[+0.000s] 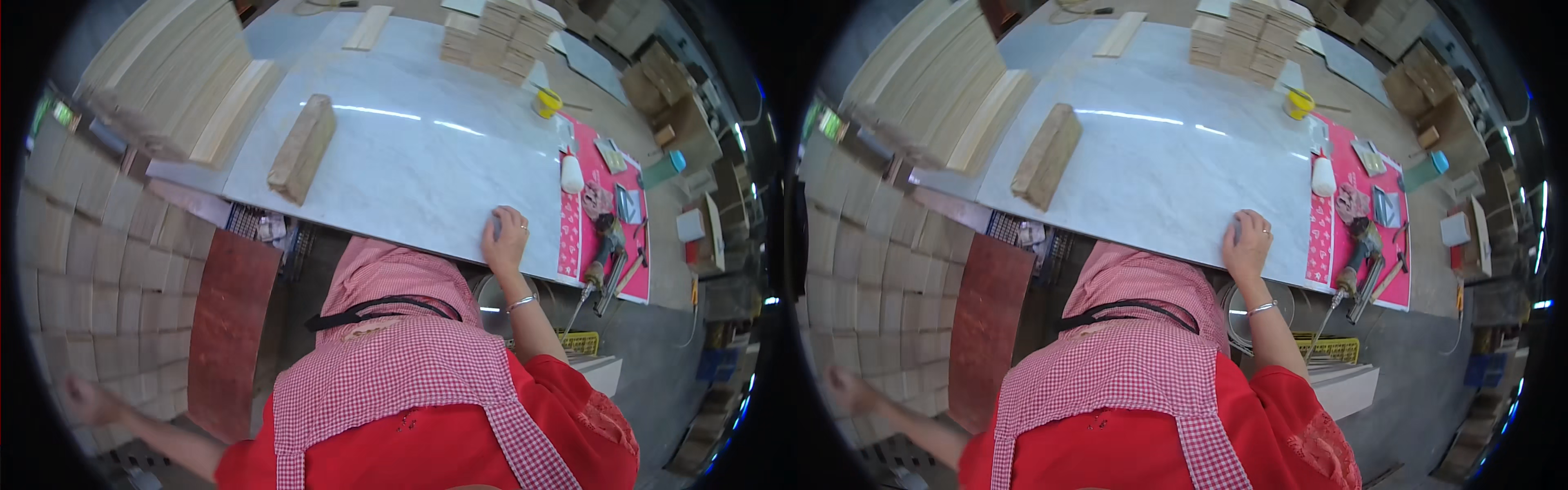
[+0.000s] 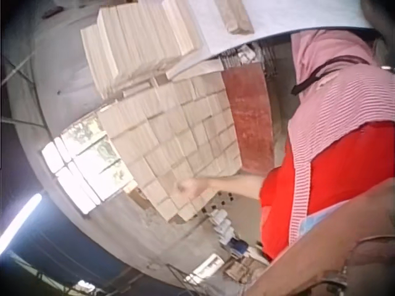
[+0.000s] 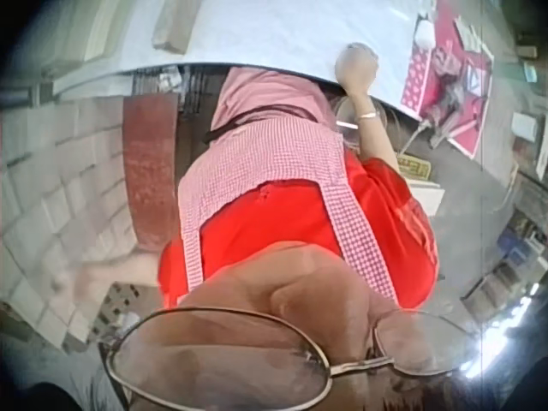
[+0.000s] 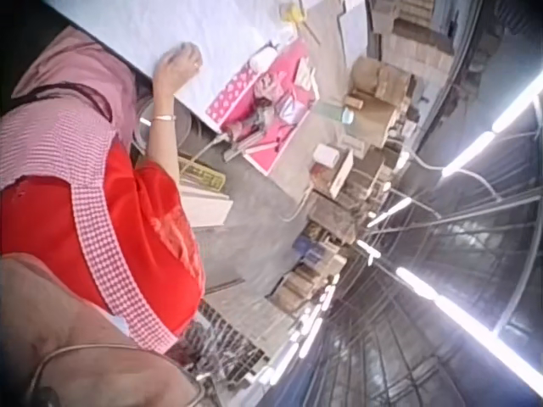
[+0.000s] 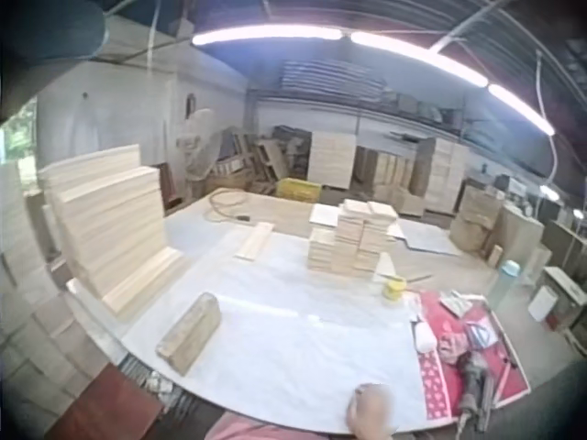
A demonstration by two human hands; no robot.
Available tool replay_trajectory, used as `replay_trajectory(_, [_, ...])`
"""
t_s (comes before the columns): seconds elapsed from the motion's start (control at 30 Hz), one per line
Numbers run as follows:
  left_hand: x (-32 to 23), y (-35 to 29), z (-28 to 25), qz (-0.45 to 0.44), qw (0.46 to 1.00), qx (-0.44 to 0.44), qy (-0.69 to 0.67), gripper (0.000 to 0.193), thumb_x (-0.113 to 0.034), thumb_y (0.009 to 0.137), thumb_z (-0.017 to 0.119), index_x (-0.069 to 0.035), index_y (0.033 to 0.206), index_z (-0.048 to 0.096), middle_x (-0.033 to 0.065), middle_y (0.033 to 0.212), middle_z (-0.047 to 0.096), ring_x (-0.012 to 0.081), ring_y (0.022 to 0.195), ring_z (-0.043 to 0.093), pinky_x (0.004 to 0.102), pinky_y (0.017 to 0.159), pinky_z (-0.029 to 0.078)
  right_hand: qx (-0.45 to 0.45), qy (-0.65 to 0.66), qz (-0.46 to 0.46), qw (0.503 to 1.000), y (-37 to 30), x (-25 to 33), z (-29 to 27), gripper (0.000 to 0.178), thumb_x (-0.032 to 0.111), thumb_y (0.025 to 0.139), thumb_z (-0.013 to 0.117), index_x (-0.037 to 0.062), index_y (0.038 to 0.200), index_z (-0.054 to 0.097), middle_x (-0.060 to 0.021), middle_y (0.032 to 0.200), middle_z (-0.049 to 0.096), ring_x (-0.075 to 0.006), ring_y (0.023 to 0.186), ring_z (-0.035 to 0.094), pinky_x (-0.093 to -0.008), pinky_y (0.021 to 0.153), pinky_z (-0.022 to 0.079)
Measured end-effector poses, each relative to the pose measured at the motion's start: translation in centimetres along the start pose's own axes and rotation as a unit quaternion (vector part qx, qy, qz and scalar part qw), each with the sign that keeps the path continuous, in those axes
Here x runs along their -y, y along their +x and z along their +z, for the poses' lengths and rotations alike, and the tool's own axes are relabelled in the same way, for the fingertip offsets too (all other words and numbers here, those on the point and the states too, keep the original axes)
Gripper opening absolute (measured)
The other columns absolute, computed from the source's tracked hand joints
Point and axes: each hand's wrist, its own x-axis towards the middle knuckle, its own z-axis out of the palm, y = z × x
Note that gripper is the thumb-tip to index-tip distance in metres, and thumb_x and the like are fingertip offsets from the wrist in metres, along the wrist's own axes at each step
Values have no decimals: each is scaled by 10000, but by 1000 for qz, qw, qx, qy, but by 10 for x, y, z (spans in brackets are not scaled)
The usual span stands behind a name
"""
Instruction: Assembling wooden boxes by applying glue to frames and securing boards with a pneumatic nail gun.
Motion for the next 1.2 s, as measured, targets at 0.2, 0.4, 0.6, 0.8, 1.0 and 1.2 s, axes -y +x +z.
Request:
replay_trajectory(0.2, [-327, -167, 1, -229, 753, 348, -510, 196, -38, 905, 682, 43, 1079, 719, 101, 1059, 714, 165, 970, 652, 294, 883, 509, 23, 39, 23, 999, 7, -1, -9, 315, 87, 776, 664, 49, 1086, 624, -114, 1176, 600, -332, 1125, 519, -445, 930, 405])
replay_trajectory(0.4, [-505, -131, -42, -192, 531, 531, -631, 214, -64, 967, 602, 59, 1117, 693, 72, 959, 710, 122, 893, 654, 273, 813, 518, 46, 80, 57, 994, 20, 3, -14, 339, 50, 788, 658, 34, 1125, 618, -131, 1175, 607, -345, 1096, 541, -440, 937, 425])
replay_trajectory(0.6, [-661, -101, 40, -218, 290, 670, -648, 591, -395, 1045, 465, 40, 1439, 400, 161, 1402, 500, 257, 1247, 547, 395, 1034, 414, 60, 244, 74, 965, 95, 0, 26, 446, 52, 832, 656, 9, 1262, 549, -160, 1244, 591, -315, 1052, 606, -407, 897, 488])
replay_trajectory(0.8, [-835, -89, 133, -245, 118, 750, -603, 983, -693, 920, 471, 30, 1534, 213, 223, 1597, 202, 337, 1490, 205, 520, 1200, 159, 69, 323, 107, 938, 221, -2, 115, 551, 91, 872, 653, -8, 1374, 448, -179, 1334, 541, -255, 974, 660, -345, 804, 540])
replay_trajectory(1.0, [-960, -103, 185, -215, 185, 793, -539, 1165, -774, 806, 550, 45, 1539, 165, 264, 1588, 185, 378, 1493, 169, 582, 1184, 106, 59, 355, 161, 919, 317, -10, 200, 561, 103, 886, 666, -29, 1373, 419, -195, 1402, 490, -224, 999, 667, -322, 773, 560])
replay_trajectory(1.2, [-1017, -107, 201, -140, 183, 820, -525, 1044, -683, 790, 625, 13, 1494, 293, 279, 1513, 315, 433, 1419, 289, 597, 1165, 140, 4, 406, 209, 890, 364, -8, 249, 492, 98, 850, 699, -50, 1244, 444, -242, 1425, 415, -245, 919, 671, -326, 784, 559])
